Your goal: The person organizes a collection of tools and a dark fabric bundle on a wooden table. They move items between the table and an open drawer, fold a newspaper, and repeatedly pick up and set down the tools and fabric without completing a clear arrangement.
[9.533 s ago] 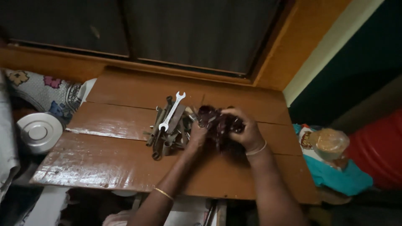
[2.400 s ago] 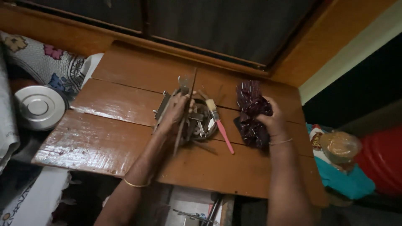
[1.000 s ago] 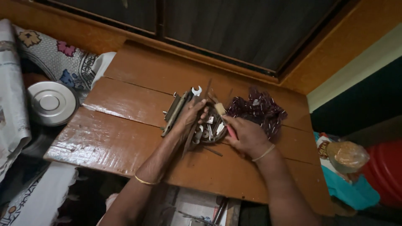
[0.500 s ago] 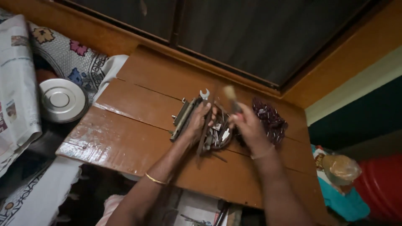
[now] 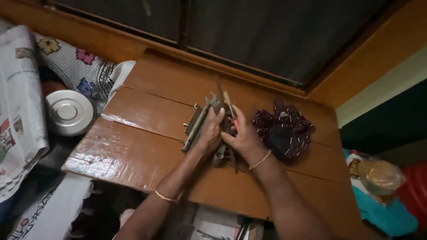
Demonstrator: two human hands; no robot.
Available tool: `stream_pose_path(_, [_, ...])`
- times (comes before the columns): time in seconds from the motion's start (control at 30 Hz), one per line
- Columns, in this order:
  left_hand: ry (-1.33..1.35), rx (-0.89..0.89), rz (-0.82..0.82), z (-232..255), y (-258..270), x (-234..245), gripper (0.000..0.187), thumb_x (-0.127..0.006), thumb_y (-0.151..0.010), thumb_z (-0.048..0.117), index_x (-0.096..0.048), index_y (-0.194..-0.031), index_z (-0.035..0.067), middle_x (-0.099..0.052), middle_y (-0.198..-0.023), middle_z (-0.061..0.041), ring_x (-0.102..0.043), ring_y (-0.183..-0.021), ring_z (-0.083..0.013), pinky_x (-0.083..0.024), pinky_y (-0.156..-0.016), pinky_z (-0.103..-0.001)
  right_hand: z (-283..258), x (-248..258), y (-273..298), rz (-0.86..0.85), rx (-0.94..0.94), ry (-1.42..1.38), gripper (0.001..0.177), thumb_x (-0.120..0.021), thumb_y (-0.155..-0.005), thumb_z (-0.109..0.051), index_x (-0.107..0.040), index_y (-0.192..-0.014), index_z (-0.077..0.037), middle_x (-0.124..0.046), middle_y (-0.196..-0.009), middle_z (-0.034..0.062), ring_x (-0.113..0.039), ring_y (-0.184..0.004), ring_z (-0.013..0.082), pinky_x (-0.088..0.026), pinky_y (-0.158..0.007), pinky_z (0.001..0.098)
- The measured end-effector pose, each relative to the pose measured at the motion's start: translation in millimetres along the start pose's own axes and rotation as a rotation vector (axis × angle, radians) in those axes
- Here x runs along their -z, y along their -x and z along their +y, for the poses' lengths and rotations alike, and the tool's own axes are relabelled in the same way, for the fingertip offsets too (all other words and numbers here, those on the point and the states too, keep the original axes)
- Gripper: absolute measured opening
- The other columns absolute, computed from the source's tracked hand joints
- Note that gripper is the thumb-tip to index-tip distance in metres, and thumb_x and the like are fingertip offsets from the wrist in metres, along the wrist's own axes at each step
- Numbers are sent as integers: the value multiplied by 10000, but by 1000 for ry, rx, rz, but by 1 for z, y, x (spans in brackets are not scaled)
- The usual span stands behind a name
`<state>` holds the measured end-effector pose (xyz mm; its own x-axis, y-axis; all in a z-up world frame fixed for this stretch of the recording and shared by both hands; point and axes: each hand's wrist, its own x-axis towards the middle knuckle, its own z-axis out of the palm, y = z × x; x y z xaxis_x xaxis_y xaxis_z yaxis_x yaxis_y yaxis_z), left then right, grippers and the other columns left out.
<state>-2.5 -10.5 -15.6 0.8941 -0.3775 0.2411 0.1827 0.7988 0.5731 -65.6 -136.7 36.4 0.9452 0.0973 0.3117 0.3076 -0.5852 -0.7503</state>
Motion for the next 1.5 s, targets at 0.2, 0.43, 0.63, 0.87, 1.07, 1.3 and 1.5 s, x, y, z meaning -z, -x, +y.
stream_pose_path(0.2, [-245, 11, -117, -12, -2, 1, 429, -575, -1096, 303, -392, -1381, 41, -541, -1204, -102, -582, -1083, -175, -539, -933, -334, -9, 19, 2, 40, -52, 52, 795, -747, -806, -85, -399, -1521, -86, -678, -1092, 111, -691, -942, 224, -570, -827, 346])
stream_pose_path(0.43, [-807, -127, -70, 13, 4, -22, 431, -473, -1059, 365, -521, -1380, 81, -569, -1312, -63, -612, -1203, -205, -573, -988, -373, 11, 39, -5, 49, -191, -329, 659, -701, -876, -93, -440, -1480, -49, -658, -1023, 92, -639, -759, 172, -549, -655, 325])
stream_pose_path(0.63, [-2069, -354, 408, 52, 11, -18, 445, -636, -911, 283, -565, -1292, 65, -611, -1231, -174, -613, -1092, -372, -492, -915, -519, 44, 63, -12, 148, -168, -604, 449, -673, -950, -89, -474, -1336, 27, -623, -947, 35, -599, -709, 94, -523, -604, 244])
stream_pose_path(0.87, [-2500, -65, 492, 21, -9, 41, 285, -636, -985, 218, -580, -1238, 100, -645, -1169, -138, -641, -1084, -337, -510, -896, -531, 38, 72, -9, 222, -208, -664, 438, -659, -917, -81, -491, -1314, -2, -590, -870, 4, -567, -638, 86, -488, -532, 237])
stream_pose_path(1.07, [-2202, -192, 317, 31, 1, 20, 392, -675, -982, 389, -607, -1184, 60, -630, -1143, -165, -638, -1046, -330, -538, -828, -451, 35, 67, -9, 111, -134, -678, 541, -679, -928, -111, -453, -1405, 11, -563, -914, 5, -562, -687, 89, -524, -578, 244])
stream_pose_path(1.3, [-2175, -146, 241, 18, -1, 19, 491, -657, -945, 368, -593, -1337, 79, -657, -1194, -141, -672, -1011, -334, -568, -741, -451, 42, 65, -11, 87, -60, -606, 621, -671, -944, -119, -401, -1483, 32, -625, -1092, 16, -617, -900, 74, -548, -751, 219])
stream_pose_path(1.5, [-1495, -66, 205, 17, -1, 13, 327, -569, -1092, 303, -599, -1352, 106, -736, -1058, -99, -726, -906, -262, -592, -775, -413, 24, 56, -7, 71, -132, -697, 657, -673, -907, -75, -399, -1498, 4, -638, -1149, 15, -629, -961, 70, -545, -784, 205])
